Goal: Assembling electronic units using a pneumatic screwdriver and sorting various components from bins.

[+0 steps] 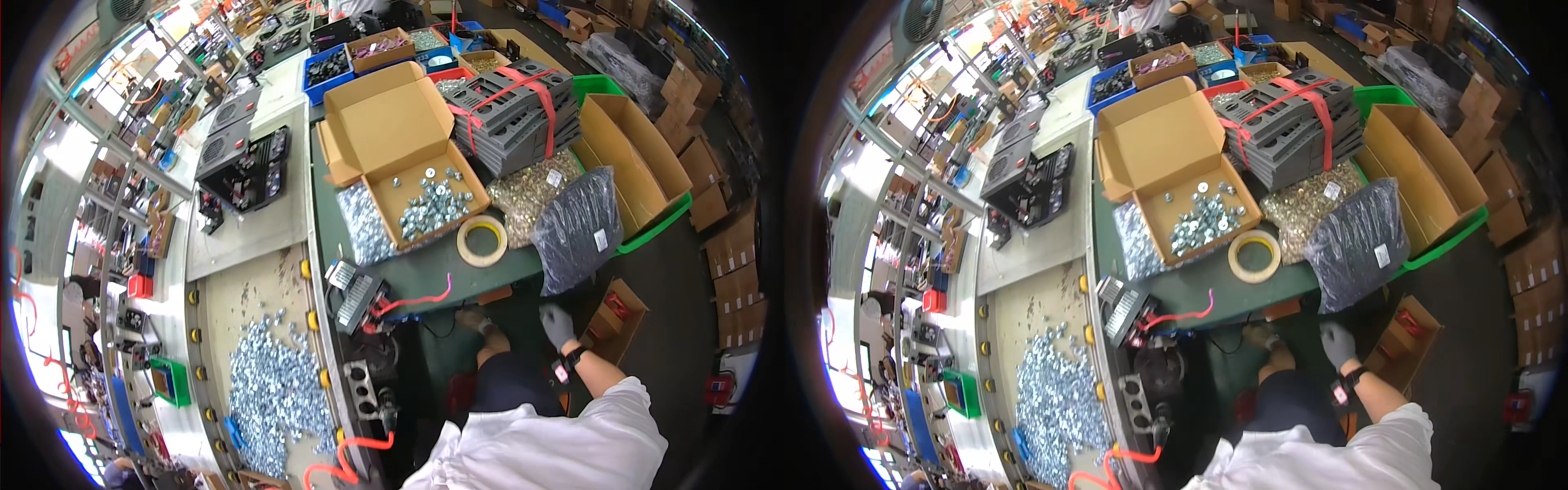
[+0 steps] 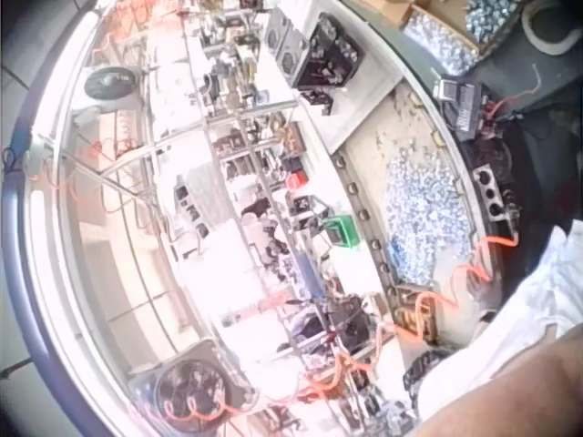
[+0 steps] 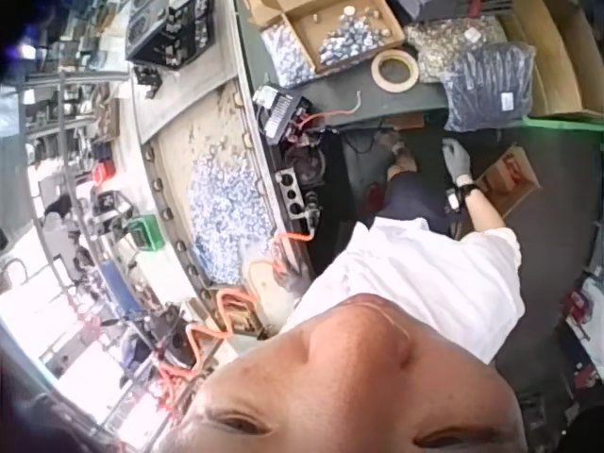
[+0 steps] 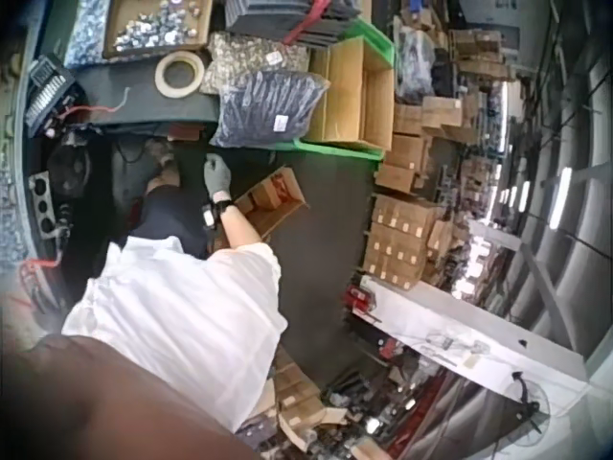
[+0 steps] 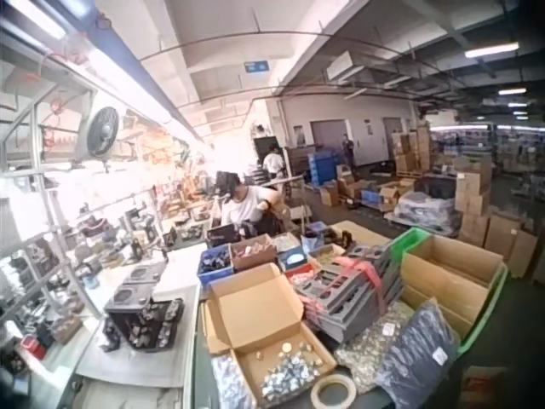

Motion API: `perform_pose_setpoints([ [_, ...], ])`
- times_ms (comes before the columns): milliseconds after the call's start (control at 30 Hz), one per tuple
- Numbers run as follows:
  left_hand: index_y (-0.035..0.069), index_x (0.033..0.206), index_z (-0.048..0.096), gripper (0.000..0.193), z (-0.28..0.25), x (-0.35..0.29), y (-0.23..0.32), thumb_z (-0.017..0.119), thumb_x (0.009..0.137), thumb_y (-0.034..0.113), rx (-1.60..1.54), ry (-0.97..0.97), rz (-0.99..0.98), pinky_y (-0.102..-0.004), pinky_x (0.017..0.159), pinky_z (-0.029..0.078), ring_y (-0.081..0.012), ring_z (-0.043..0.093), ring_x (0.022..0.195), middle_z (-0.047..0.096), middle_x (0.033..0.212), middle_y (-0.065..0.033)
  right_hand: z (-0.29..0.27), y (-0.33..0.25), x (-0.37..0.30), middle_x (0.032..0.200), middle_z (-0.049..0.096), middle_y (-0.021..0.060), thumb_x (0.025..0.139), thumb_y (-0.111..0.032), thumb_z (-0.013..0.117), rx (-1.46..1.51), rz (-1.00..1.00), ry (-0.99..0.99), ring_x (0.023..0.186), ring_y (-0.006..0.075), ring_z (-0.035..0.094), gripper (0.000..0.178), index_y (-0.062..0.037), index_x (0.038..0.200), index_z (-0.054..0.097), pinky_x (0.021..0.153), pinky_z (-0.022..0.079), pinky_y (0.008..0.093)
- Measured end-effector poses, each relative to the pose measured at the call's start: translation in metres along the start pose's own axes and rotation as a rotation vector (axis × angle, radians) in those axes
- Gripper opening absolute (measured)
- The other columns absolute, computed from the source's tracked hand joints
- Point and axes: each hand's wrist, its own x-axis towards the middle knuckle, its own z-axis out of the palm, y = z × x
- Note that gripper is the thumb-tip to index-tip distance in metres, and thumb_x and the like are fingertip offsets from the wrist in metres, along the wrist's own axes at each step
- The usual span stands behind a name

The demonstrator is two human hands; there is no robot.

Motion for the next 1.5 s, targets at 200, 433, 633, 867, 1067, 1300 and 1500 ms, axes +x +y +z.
perform_pose_setpoints([
  [200, 0.004, 0.126, 0.049, 0.06, 0.008, -0.012, -0.017, 0.064, 0.082, 0.042, 0.067, 0.033, 0.065, -0.0503, 0.099, 0.035, -0.0387, 0.043, 0.12, 0.051, 0.125, -0.0216, -0.055, -0.191, 0.039, 0.094, 0.066, 0.0139, 0.081, -0.006, 0.058, 0.205, -0.532, 0.245, 0.083, 0.0283, 0.065, 0.024, -0.0043, 0.104, 0.062, 0.074, 0.051, 0.0345],
  [433, 0.012, 0.102, 0.069, 0.035, -0.108, 0.052, 0.091, 0.055, 0.083, 0.039, -0.289, -0.847, -0.326, -0.0429, 0.086, 0.046, -0.0336, 0.059, 0.102, 0.065, 0.107, -0.0141, -0.027, -0.243, 0.153, 0.124, 0.05, 0.0244, 0.083, -0.03, 0.059, -0.087, -0.444, -0.056, 0.112, 0.0403, 0.051, 0.059, -0.0013, 0.131, 0.039, 0.094, 0.043, 0.0459],
  [633, 0.005, 0.104, 0.067, 0.03, -0.185, 0.118, 0.184, 0.056, 0.087, 0.028, -0.614, -0.546, -0.388, -0.0358, 0.083, 0.047, -0.0307, 0.062, 0.096, 0.066, 0.102, -0.0159, -0.01, -0.26, 0.214, 0.11, 0.059, 0.0267, 0.082, -0.032, 0.058, 0.003, -0.316, -0.142, 0.102, 0.044, 0.058, 0.059, -0.0035, 0.13, 0.037, 0.088, 0.046, 0.0487],
  [867, -0.001, 0.099, 0.065, 0.02, -0.221, 0.197, 0.228, 0.058, 0.087, 0.013, -0.935, -0.219, -0.282, -0.0304, 0.078, 0.048, -0.0226, 0.063, 0.086, 0.066, 0.093, -0.0126, -0.007, -0.284, 0.258, 0.112, 0.062, 0.0224, 0.078, -0.027, 0.064, -0.348, -0.165, -0.377, 0.107, 0.0368, 0.059, 0.039, -0.0057, 0.11, 0.06, 0.088, 0.049, 0.043],
  [1067, 0.001, 0.1, 0.066, 0.017, -0.216, 0.285, 0.225, 0.059, 0.085, 0.008, -0.779, 0.053, 0.123, -0.0301, 0.078, 0.048, -0.0242, 0.064, 0.087, 0.066, 0.097, -0.0126, -0.022, -0.296, 0.266, 0.109, 0.061, 0.0247, 0.073, -0.028, 0.067, -0.259, -0.224, -0.393, 0.105, 0.0389, 0.058, 0.044, -0.0025, 0.108, 0.059, 0.088, 0.047, 0.0435],
  [1300, 0.001, 0.102, 0.066, 0.02, -0.201, 0.402, 0.192, 0.057, 0.087, 0.012, -1.067, 0.081, 0.072, -0.0301, 0.08, 0.048, -0.025, 0.064, 0.088, 0.067, 0.096, -0.0129, -0.035, -0.299, 0.249, 0.07, 0.059, 0.0141, 0.06, -0.008, 0.063, 0.373, -0.212, -0.179, 0.062, 0.0208, 0.058, 0.024, 0.0021, 0.081, 0.055, 0.057, 0.047, 0.0337],
  [1500, 0.003, 0.106, 0.066, 0.035, -0.15, 0.521, 0.181, 0.058, 0.086, 0.031, -0.986, -0.105, -0.067, -0.0342, 0.083, 0.047, -0.0285, 0.064, 0.095, 0.067, 0.101, -0.0156, -0.105, -0.263, 0.187, 0.067, 0.051, 0.0033, 0.062, -0.005, 0.055, 0.706, -0.066, -0.229, 0.056, 0.0115, 0.05, 0.018, 0.0002, 0.079, 0.055, 0.048, 0.04, 0.0245],
])
